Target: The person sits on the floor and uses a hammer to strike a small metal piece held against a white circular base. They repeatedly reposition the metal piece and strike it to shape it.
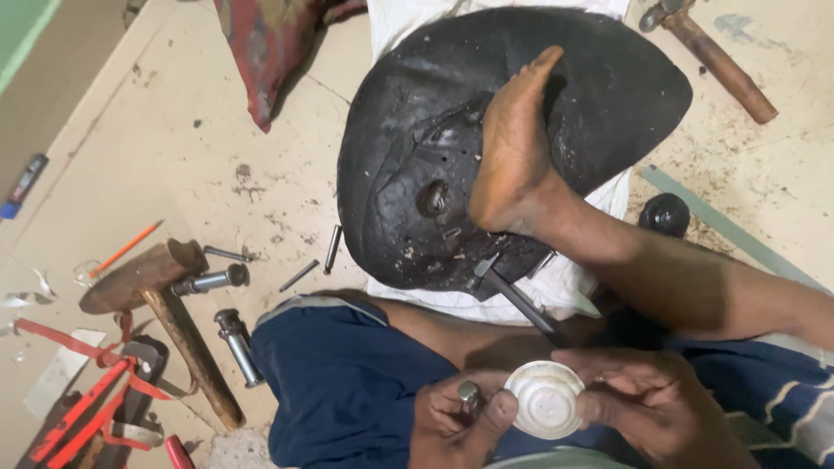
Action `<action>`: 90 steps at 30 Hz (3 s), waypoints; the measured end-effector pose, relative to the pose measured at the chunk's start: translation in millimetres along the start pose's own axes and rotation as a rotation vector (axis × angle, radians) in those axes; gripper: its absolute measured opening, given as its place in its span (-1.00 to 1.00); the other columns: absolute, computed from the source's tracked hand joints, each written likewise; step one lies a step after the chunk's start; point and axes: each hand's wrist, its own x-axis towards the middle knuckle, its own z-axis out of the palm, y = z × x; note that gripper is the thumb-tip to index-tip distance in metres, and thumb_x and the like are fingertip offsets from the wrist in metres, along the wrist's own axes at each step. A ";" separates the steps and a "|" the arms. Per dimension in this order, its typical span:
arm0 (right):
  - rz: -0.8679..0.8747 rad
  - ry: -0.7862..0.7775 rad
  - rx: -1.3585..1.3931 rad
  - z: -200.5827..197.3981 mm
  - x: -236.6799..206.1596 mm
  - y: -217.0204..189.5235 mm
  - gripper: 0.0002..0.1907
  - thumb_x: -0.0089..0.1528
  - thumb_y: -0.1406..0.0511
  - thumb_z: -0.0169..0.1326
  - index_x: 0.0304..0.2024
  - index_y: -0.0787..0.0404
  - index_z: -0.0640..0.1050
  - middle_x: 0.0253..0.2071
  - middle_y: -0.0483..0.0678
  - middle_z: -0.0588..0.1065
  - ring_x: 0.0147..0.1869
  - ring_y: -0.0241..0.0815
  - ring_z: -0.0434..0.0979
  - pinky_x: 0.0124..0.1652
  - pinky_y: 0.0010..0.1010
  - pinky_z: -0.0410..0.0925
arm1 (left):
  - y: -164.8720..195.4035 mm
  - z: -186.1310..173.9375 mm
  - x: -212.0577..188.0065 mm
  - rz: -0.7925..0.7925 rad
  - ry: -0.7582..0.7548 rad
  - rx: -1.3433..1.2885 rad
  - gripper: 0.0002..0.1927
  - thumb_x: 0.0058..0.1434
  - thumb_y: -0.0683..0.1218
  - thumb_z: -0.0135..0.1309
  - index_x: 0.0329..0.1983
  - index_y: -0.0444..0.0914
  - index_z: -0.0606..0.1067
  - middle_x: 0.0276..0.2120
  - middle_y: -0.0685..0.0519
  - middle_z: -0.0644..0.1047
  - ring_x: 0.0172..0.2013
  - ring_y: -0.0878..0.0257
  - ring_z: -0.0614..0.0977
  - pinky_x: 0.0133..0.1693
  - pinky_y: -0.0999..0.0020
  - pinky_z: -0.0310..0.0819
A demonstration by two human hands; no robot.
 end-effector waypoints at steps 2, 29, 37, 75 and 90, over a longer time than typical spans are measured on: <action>0.087 0.057 -0.014 -0.9 -2.7 7.8 -0.55 0.13 0.54 0.18 0.11 0.44 0.59 -0.03 0.23 0.71 0.05 -0.06 0.70 0.03 -0.20 0.52 | -1.7 3.8 -1.6 -0.033 0.022 -0.005 -0.61 0.30 -0.01 0.29 -0.12 -0.50 0.63 -0.43 0.04 0.64 -0.45 0.47 0.53 -0.37 0.54 0.34; 0.338 0.184 -0.157 19.5 7.9 -3.4 -0.54 0.05 0.43 0.25 0.04 0.39 0.66 -0.14 0.03 0.76 -0.10 -0.24 0.72 -0.09 -0.37 0.53 | -18.9 5.1 5.1 -0.234 0.194 -0.116 -0.67 0.28 -0.06 0.23 -0.07 -0.45 0.65 -0.57 0.13 0.55 -0.67 0.52 0.32 -0.63 0.56 0.06; 0.309 0.039 -0.101 17.2 4.9 5.3 -0.45 0.12 0.45 0.28 0.18 0.39 0.52 -0.21 0.10 0.73 -0.32 -0.25 0.63 -0.25 -0.43 0.49 | -17.5 3.8 -4.3 -0.131 0.228 -0.079 -0.66 0.24 -0.19 0.25 -0.02 -0.55 0.59 -0.32 0.05 0.70 -0.39 0.51 0.60 -0.31 0.58 0.45; -0.932 -0.024 -1.504 39.8 235.2 -53.1 -0.70 0.10 0.35 0.27 -0.09 0.19 0.68 -0.10 -0.06 0.58 -0.05 -0.04 0.58 -0.12 -0.25 0.43 | 27.6 -109.5 168.1 0.277 0.665 0.480 -0.82 0.28 -0.17 0.22 -0.08 -0.28 0.66 -0.35 0.00 0.68 -0.37 0.34 0.64 -0.27 0.39 0.53; -0.623 0.042 -1.512 39.6 274.6 -83.7 -0.73 0.16 0.20 0.25 -0.17 0.22 0.69 -0.21 0.15 0.61 -0.10 0.19 0.58 -0.09 -0.05 0.40 | 3.1 -85.7 192.3 0.546 0.499 1.146 -0.42 -0.02 0.08 0.42 0.06 -0.21 0.61 -0.30 -0.05 0.48 -0.36 0.00 0.59 -0.34 0.10 0.46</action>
